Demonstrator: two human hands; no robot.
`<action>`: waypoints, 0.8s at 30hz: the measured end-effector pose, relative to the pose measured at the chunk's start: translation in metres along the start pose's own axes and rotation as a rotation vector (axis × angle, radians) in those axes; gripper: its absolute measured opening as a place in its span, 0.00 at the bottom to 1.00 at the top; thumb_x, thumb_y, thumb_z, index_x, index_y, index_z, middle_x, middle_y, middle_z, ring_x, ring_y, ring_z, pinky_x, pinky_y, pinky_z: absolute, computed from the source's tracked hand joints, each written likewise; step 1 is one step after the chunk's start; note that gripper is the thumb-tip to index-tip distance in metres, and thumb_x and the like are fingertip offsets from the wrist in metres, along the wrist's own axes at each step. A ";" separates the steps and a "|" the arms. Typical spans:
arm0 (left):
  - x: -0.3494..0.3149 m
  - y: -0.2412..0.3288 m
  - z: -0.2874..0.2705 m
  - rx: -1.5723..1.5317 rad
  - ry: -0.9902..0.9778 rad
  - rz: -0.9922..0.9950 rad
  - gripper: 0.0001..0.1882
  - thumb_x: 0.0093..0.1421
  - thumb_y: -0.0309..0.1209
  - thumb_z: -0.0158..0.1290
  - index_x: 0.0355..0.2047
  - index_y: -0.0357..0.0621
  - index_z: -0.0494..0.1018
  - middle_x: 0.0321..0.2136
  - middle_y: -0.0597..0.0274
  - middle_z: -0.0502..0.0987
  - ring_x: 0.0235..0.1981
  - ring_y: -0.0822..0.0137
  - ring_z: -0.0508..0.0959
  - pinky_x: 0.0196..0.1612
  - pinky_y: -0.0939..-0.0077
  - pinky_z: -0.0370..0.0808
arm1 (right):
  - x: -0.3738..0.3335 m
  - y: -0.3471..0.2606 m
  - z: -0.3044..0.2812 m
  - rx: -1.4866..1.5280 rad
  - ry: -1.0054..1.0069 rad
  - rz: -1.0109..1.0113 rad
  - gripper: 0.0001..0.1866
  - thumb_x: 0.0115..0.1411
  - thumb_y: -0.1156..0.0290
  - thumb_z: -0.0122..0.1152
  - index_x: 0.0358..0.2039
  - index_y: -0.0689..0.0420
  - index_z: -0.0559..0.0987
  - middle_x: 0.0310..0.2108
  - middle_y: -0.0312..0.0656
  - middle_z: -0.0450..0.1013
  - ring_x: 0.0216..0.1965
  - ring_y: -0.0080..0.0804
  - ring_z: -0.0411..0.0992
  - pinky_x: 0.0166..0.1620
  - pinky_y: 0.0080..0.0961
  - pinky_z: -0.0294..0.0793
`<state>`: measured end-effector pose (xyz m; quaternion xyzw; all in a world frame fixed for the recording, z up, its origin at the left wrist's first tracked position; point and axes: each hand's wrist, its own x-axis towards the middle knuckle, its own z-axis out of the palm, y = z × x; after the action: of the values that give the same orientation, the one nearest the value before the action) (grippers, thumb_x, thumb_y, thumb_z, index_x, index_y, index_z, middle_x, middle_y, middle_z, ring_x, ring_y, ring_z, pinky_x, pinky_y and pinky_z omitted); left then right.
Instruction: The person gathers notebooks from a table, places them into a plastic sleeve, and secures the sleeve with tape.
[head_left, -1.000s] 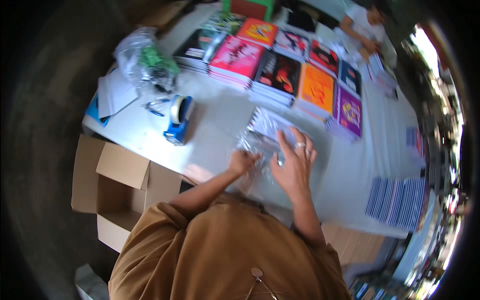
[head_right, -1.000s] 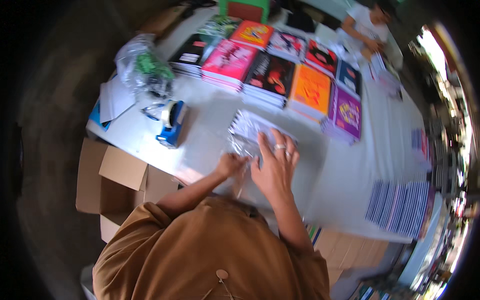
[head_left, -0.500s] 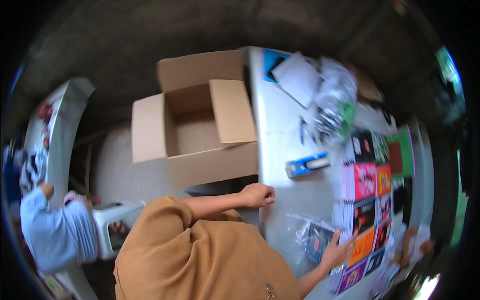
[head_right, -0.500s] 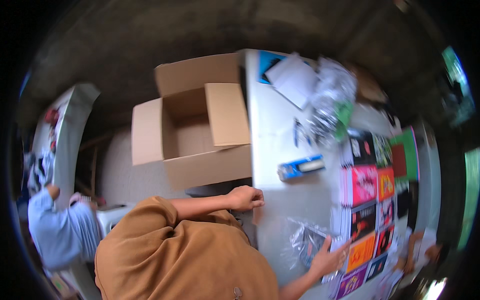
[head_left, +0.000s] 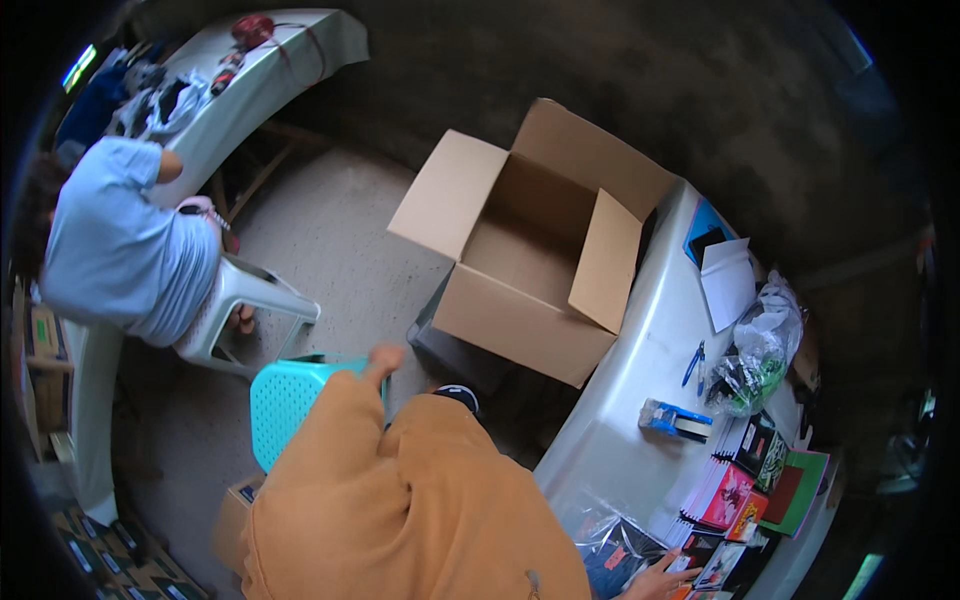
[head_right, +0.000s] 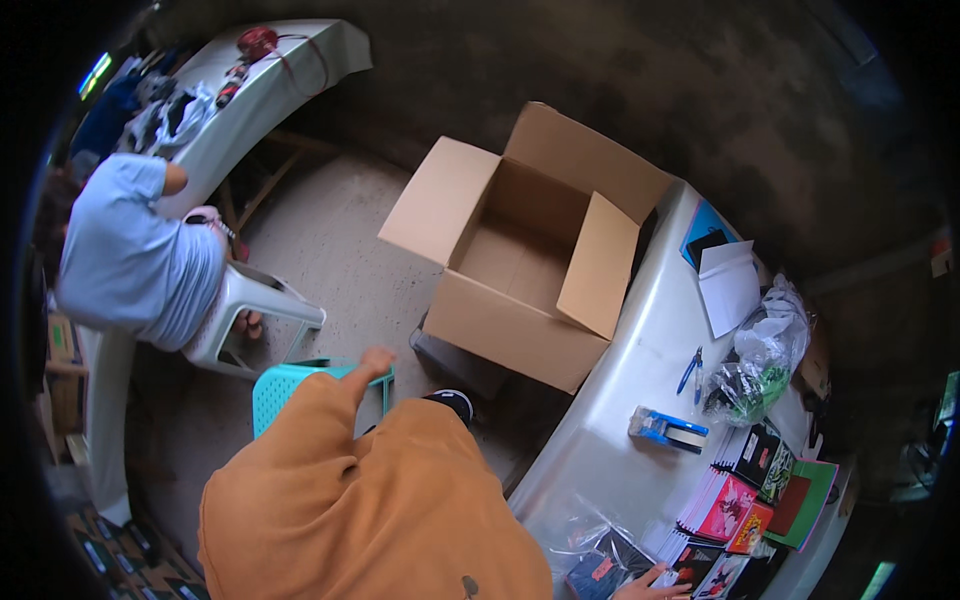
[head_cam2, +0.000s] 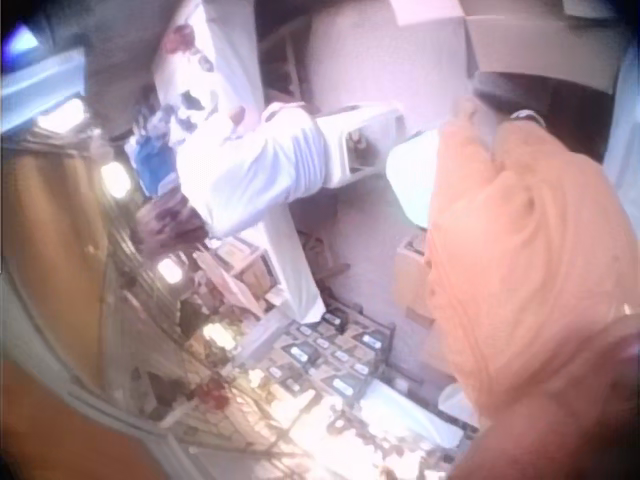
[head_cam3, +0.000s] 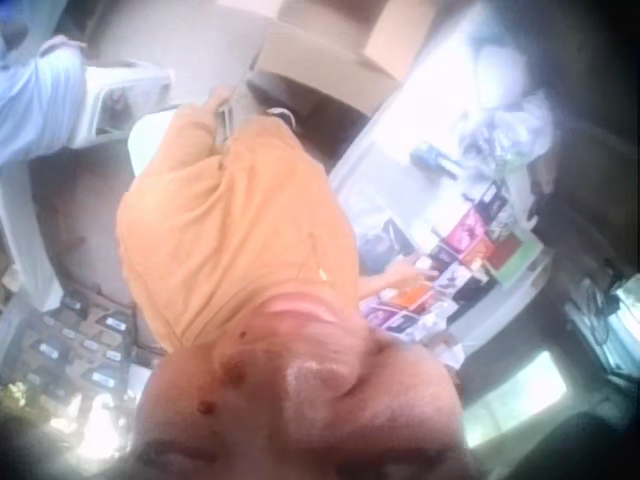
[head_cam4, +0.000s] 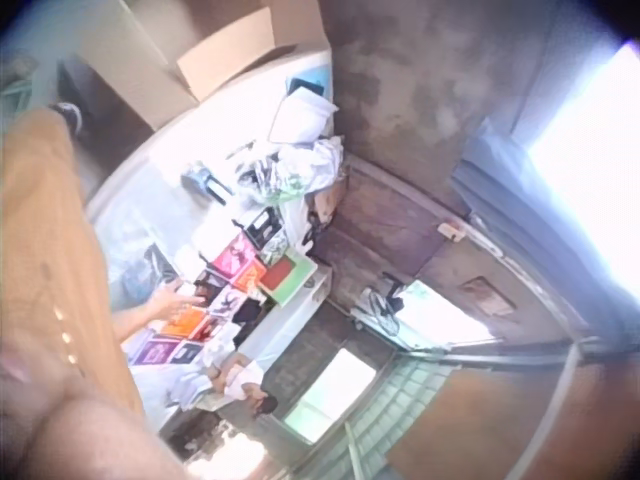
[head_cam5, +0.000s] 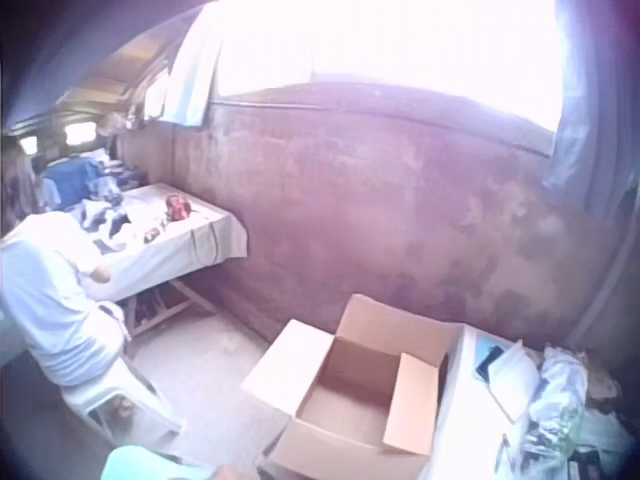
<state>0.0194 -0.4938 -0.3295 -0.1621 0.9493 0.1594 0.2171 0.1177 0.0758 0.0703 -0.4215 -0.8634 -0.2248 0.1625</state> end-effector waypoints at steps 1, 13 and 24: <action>-0.007 0.004 0.001 -0.209 -0.058 -0.227 0.17 0.54 0.39 0.45 0.33 0.39 0.76 0.37 0.46 0.76 0.41 0.51 0.76 0.40 0.60 0.73 | -0.008 0.021 0.007 -0.045 0.027 0.041 0.45 0.53 0.37 0.49 0.59 0.63 0.57 0.39 0.57 0.71 0.34 0.54 0.72 0.44 0.56 0.65; -0.184 0.110 -0.054 -0.687 -0.143 0.349 0.17 0.56 0.41 0.49 0.34 0.39 0.76 0.36 0.53 0.77 0.38 0.57 0.77 0.44 0.66 0.71 | -0.007 0.062 0.008 0.773 -0.132 -0.052 0.37 0.42 0.66 0.72 0.50 0.67 0.66 0.46 0.52 0.68 0.48 0.45 0.65 0.54 0.32 0.60; -0.310 0.418 -0.185 -1.595 -1.115 1.216 0.42 0.49 0.45 0.60 0.57 0.38 0.53 0.47 0.60 0.69 0.49 0.67 0.68 0.54 0.72 0.63 | -0.098 0.104 -0.084 1.718 0.223 -0.048 0.32 0.52 0.63 0.63 0.54 0.63 0.63 0.55 0.46 0.61 0.54 0.39 0.61 0.58 0.33 0.58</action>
<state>0.0592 -0.1141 0.0694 0.3252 0.2711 0.8437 0.3299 0.2663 0.0240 0.1214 -0.1096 -0.7217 0.4620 0.5036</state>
